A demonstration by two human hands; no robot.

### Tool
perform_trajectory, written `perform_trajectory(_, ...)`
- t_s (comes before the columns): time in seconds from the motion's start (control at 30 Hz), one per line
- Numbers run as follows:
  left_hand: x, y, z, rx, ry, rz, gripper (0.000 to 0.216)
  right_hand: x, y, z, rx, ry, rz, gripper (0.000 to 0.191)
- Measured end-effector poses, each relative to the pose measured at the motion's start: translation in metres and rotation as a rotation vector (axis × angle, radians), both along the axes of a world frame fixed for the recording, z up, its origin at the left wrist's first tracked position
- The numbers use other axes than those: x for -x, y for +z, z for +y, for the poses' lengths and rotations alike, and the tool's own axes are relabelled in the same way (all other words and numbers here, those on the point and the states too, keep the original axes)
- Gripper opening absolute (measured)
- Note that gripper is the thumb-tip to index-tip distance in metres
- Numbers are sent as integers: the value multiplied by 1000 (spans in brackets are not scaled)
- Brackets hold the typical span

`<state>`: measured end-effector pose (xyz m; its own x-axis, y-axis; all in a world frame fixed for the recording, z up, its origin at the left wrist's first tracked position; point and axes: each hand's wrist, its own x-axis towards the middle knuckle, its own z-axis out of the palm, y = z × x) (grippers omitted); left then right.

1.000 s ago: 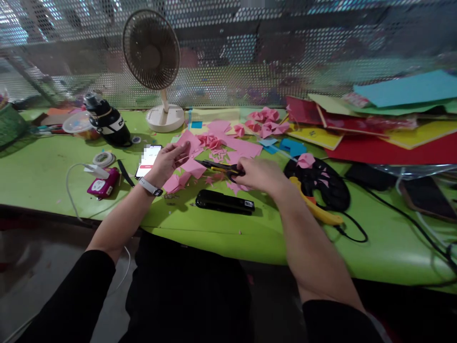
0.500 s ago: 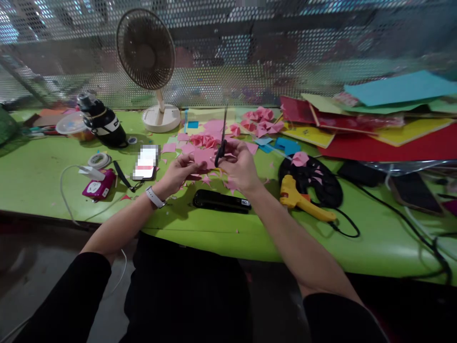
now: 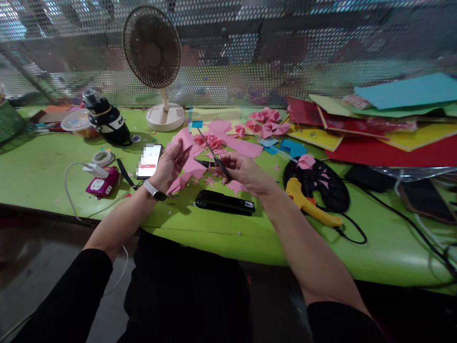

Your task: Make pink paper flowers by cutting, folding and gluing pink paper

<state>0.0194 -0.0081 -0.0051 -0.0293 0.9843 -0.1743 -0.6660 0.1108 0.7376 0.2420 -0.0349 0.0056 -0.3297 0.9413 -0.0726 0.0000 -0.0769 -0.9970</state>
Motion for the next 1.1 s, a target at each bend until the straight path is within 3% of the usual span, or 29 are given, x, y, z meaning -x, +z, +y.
perform_trajectory(0.17,3,2,2,5,35,-10,22,-3,-1,-3,58,201,-50,54)
perform_trajectory(0.4,-2,3,-1,-7,25,-25,23,4,4,-9,80,303,-34,63)
perform_trajectory(0.67,-7,8,-7,23,-2,-36,20,3,-4,-8,69,329,47,55)
perform_trajectory(0.87,-9,1,-5,22,-20,-19,22,6,-4,-9,72,282,71,56)
perform_trajectory(1.1,-10,-3,-15,-74,-184,-49,18,7,0,-12,41,178,72,62)
